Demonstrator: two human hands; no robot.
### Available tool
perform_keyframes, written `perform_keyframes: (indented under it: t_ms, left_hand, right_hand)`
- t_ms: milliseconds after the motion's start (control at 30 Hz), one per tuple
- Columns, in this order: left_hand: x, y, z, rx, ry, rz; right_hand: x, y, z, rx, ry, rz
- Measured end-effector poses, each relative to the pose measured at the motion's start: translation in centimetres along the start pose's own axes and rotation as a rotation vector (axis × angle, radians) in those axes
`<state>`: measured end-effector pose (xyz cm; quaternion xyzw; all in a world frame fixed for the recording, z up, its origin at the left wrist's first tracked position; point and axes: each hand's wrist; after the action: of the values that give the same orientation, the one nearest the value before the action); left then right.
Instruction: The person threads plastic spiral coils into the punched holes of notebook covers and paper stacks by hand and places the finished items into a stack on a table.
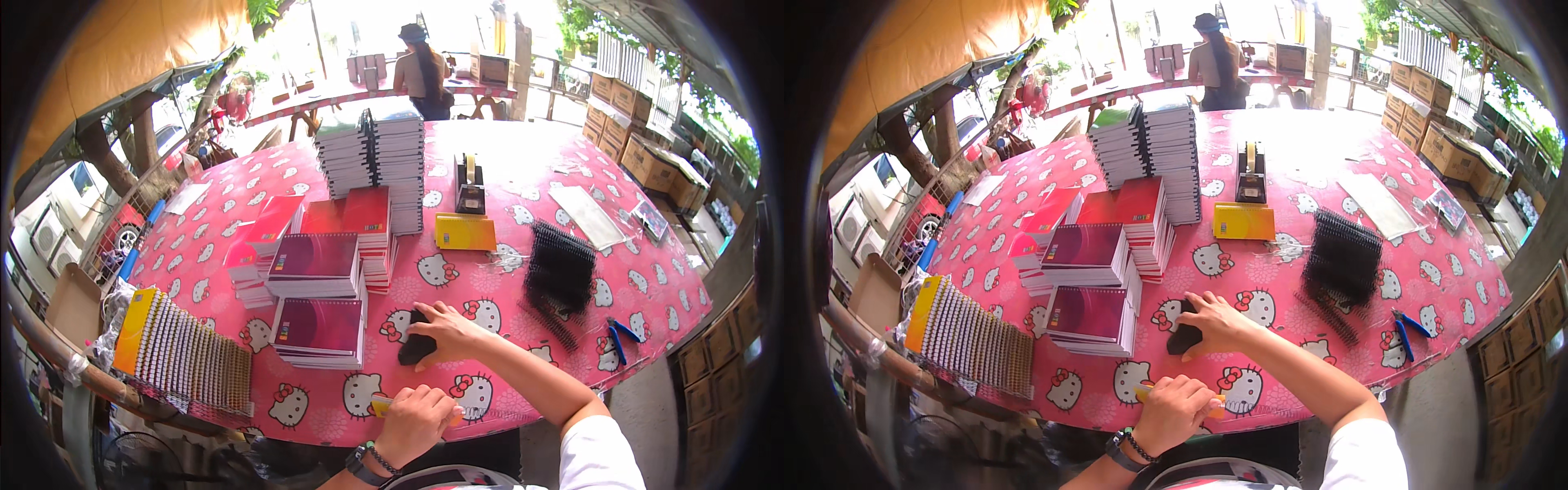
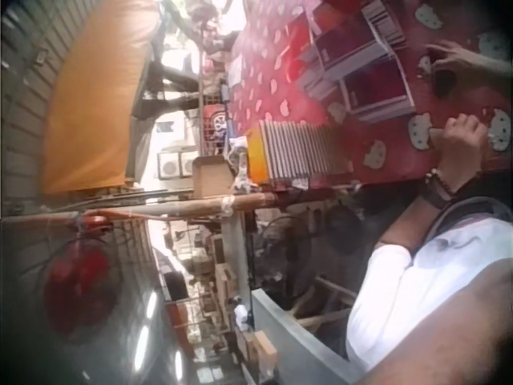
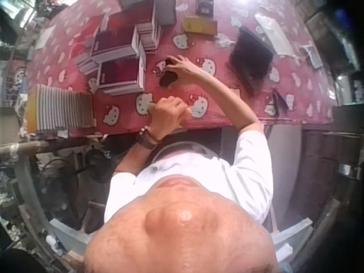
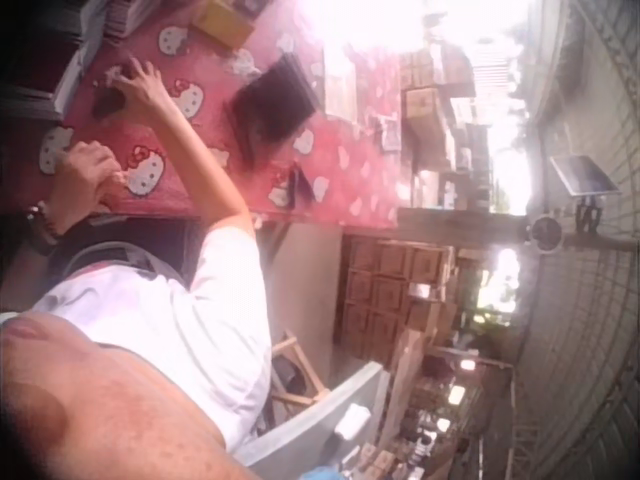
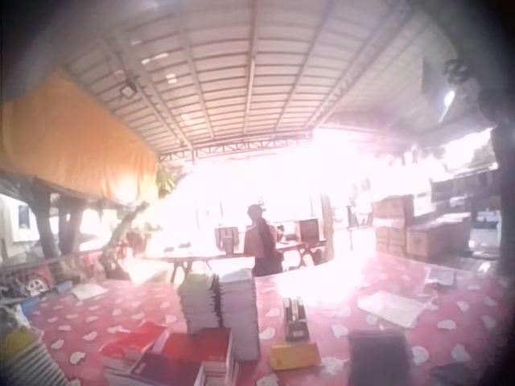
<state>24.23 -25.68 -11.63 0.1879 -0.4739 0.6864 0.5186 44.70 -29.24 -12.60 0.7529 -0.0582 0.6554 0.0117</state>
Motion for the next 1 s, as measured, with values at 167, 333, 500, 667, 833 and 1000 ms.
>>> perform_keyframes:
  t_ms: [167,333,500,667,833,1000]
  left_hand:
    - [0.8,0.0,0.6,0.046,0.033,-0.013]
    - [1.1,0.7,0.1,0.075,0.062,0.140]
    - [1.3,2.7,-2.0,0.095,0.012,0.111]
    - [0.7,2.6,-1.9,0.088,0.047,0.142]
    - [0.5,2.5,-1.9,0.092,0.060,0.174]
    - [0.6,2.7,-2.0,0.108,0.037,0.169]
  right_hand:
    - [1.0,4.7,0.6,-0.089,-0.331,0.091]
    - [0.5,9.6,1.9,-0.087,-0.771,0.063]
    - [1.1,12.1,-1.3,0.030,-1.301,0.072]
    - [0.8,10.7,-2.6,-0.152,-0.720,0.029]
    - [1.7,10.7,-2.9,0.088,-0.917,-0.043]
    - [2.8,10.1,-3.5,0.140,-1.295,-0.025]
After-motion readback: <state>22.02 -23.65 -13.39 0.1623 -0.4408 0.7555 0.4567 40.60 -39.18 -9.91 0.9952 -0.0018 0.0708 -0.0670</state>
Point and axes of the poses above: each hand's wrist, its own y-axis away from the middle knuckle, its own x-axis out of the back of the hand, z = x × y, and after that the axes turned 12 degrees about y, right-handed
